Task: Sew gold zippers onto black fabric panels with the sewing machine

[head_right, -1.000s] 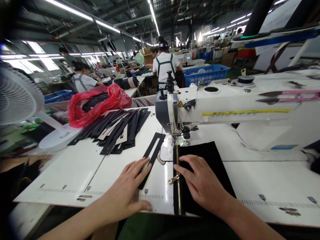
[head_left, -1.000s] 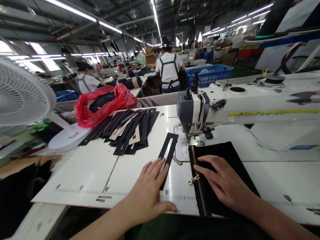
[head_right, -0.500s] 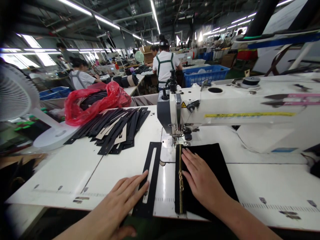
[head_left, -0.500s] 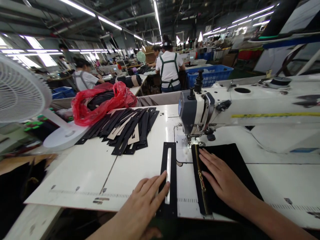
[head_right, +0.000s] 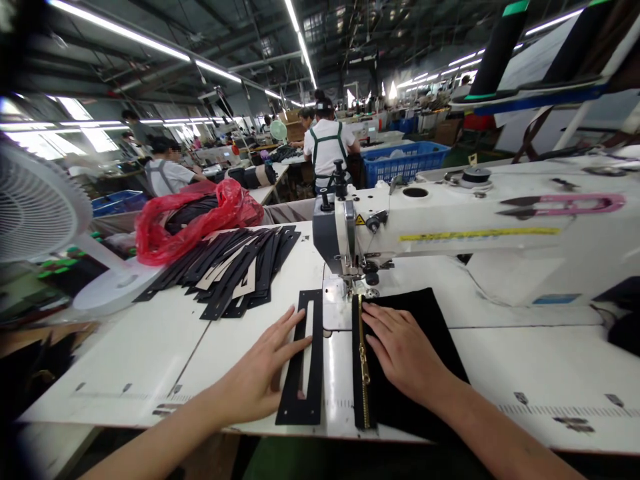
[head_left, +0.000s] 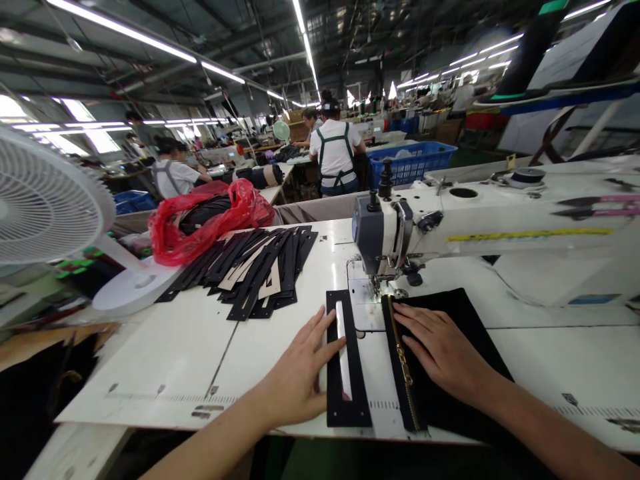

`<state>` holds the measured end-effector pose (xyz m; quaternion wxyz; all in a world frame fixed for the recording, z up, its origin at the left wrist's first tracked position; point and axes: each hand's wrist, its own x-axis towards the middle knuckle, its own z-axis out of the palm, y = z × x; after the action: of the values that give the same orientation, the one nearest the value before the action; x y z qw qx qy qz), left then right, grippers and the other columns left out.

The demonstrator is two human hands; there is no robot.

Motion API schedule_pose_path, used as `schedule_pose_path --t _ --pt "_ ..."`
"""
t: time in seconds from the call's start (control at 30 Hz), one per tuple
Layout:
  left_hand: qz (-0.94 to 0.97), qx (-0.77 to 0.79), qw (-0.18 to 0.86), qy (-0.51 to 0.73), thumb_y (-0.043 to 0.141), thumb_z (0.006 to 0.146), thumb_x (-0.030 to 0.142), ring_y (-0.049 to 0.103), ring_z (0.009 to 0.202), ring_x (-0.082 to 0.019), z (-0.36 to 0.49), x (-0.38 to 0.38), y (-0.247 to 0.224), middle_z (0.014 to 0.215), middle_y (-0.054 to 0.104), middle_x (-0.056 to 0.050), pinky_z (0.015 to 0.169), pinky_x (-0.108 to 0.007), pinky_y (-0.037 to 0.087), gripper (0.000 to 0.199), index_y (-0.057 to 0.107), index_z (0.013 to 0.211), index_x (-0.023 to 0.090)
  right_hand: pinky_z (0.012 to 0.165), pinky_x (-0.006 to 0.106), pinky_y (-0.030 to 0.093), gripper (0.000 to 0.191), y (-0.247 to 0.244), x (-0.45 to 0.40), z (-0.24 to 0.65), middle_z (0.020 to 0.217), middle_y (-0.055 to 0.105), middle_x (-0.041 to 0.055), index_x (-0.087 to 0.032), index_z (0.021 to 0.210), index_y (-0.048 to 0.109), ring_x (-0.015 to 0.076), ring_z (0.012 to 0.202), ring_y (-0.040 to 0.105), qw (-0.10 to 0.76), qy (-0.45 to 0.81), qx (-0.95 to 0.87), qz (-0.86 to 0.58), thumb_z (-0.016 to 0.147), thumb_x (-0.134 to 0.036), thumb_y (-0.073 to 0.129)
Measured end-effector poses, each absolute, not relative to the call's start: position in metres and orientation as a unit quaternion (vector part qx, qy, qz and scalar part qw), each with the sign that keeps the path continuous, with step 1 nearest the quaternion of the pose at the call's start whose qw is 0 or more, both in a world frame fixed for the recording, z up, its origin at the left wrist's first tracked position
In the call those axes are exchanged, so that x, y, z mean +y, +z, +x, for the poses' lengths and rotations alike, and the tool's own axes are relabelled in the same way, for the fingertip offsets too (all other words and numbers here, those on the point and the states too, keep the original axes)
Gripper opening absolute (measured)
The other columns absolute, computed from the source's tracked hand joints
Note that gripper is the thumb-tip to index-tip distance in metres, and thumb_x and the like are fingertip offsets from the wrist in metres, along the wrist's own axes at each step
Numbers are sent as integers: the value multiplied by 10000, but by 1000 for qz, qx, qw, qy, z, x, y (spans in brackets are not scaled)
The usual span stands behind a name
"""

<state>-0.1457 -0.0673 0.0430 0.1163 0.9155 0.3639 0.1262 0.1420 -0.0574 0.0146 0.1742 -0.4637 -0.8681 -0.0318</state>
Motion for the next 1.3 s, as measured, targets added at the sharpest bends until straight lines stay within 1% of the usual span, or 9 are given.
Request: schedule_pose_path --t 0.13,0.23,0.37,0.57,0.63,0.83,1.03,1.17,1.3 --pt "905 382 94 159 491 855 168 409 1231 -267 -139 -41 31 1299 458 -135 1034 -496 365 425 465 1279 174 1002 449 356 427 12 -57 141 1383 421 119 -105 1311 444 225 1279 370 177 -64 -866 -464 906 -228 391" --pt "894 402 49 192 405 826 33 466 1163 -243 -139 -23 20 1228 507 -117 977 -477 430 458 505 1246 187 1028 460 329 484 8 -60 140 1421 358 116 -100 1369 361 218 1308 327 161 -81 -868 -462 901 -220 378" --pt "893 399 9 206 393 822 18 448 1213 -234 -137 -15 12 1301 499 -97 988 -458 437 471 520 1238 201 1036 449 327 499 3 -64 140 1434 328 100 -124 1388 339 218 1311 322 162 -97 -864 -466 902 -232 379" --pt "879 423 -41 216 483 832 76 629 824 -216 -131 -9 16 903 652 -68 720 -366 560 287 651 1029 200 1034 433 337 583 -4 -64 145 1428 328 83 -149 1431 234 227 1292 356 177 -162 -877 -416 880 -226 408" --pt "873 418 -46 246 471 835 81 644 811 -209 -132 -12 18 929 662 -69 706 -345 568 295 645 1038 207 1028 418 346 598 -6 -65 144 1426 328 91 -139 1430 237 231 1291 356 182 -186 -878 -402 865 -214 417" --pt "870 350 -59 342 382 881 85 598 1075 -205 -111 -39 23 1235 577 -128 881 -336 536 397 499 1254 157 1045 464 321 559 -5 -72 135 1432 328 94 -163 1430 248 237 1301 340 188 -137 -869 -436 903 -273 402" --pt "908 309 -65 277 414 895 100 620 1037 -225 -66 -42 18 1124 642 -147 881 -369 545 285 583 1124 105 1058 488 303 586 -1 -72 131 1415 366 122 -148 1426 255 226 1314 315 191 -88 -874 -438 858 -159 400" --pt "923 305 -51 229 426 893 105 589 1087 -247 -65 -38 15 1197 597 -164 943 -400 506 305 567 1162 72 1055 487 308 596 2 -73 128 1441 321 117 -147 1429 241 229 1324 296 194 -90 -869 -445 860 -180 416" --pt "919 321 -67 217 409 905 106 585 1090 -256 -65 -37 15 1199 593 -172 895 -384 538 317 559 1181 67 1041 499 313 591 7 -73 124 1446 319 92 -184 1432 236 240 1329 285 201 -92 -863 -455 872 -213 420"
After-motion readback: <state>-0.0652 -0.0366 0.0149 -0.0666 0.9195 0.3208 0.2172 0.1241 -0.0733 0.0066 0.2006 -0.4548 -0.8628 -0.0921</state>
